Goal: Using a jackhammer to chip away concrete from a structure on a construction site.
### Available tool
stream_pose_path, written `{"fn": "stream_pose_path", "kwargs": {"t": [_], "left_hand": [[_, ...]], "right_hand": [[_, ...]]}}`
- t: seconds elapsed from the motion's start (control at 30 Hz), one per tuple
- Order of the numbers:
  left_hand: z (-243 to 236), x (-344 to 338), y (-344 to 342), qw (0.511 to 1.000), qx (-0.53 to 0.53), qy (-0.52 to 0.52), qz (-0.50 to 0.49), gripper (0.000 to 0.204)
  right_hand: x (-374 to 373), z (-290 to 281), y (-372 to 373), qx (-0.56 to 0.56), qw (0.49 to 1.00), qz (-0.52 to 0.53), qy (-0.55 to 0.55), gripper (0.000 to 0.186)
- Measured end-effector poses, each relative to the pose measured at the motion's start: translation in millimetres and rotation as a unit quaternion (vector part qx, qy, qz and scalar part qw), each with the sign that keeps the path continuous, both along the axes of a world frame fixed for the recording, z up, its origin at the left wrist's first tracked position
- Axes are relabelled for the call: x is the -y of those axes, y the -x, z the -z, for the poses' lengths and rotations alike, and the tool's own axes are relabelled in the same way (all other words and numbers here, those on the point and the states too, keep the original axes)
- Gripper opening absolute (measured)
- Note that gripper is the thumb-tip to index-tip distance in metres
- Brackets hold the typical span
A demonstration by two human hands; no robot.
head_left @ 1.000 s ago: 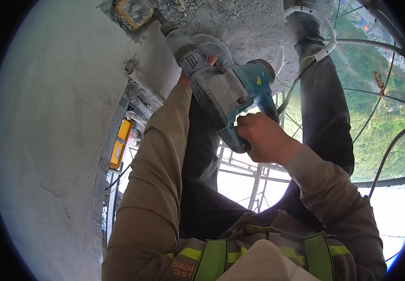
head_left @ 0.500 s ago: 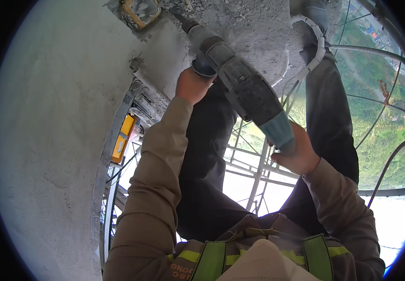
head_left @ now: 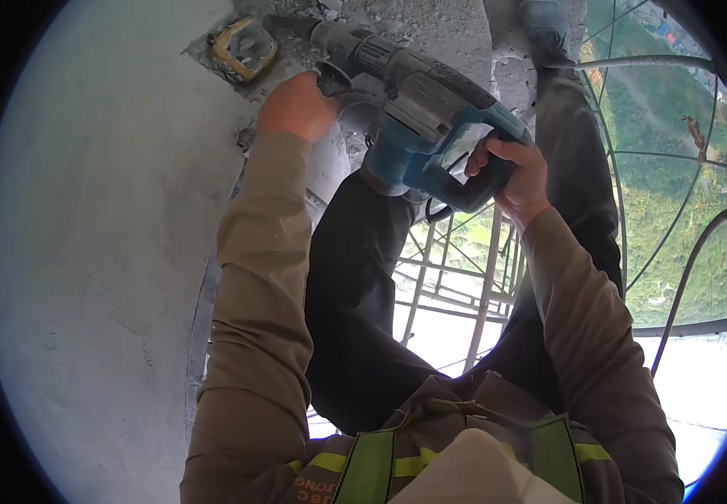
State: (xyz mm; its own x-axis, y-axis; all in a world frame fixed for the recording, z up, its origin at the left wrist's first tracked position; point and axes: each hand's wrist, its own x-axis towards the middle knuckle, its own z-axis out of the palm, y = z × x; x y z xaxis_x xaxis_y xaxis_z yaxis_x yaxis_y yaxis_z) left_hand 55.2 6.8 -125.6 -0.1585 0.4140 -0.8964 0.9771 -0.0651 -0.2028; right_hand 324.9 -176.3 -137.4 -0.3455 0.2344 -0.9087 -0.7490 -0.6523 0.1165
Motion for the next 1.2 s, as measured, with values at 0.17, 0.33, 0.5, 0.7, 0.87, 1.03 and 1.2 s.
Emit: {"fn": "stream_pose_path", "kwargs": {"t": [0.17,0.33,0.5,0.7,0.87,1.03,1.2], "left_hand": [[-9,-12,7,0.999,0.021,-0.021,0.016,0.042],[-38,18,-15,0.997,0.010,0.075,-0.018,0.042],[-33,30,-12,0.994,0.009,0.090,-0.065,0.045],[-36,81,42,0.958,0.127,0.015,-0.256,0.045],[31,107,61,0.878,0.010,0.123,-0.462,0.050],[95,135,102,0.720,-0.121,0.220,-0.647,0.062],[124,163,152,0.839,0.029,0.290,-0.460,0.072]], "right_hand": [[-24,-30,-4,0.025,1.000,-0.015,-0.006,0.021],[-5,-52,-32,-0.002,0.999,-0.036,0.012,0.019],[-12,-52,-42,-0.008,0.996,-0.085,-0.006,0.015],[-60,-93,-16,0.121,0.901,-0.308,-0.279,0.016],[-60,-120,38,0.225,0.724,-0.426,-0.494,0.019],[-33,-135,70,0.274,0.622,-0.468,-0.565,0.015],[-5,-137,107,0.256,0.542,-0.513,-0.614,0.011]]}}
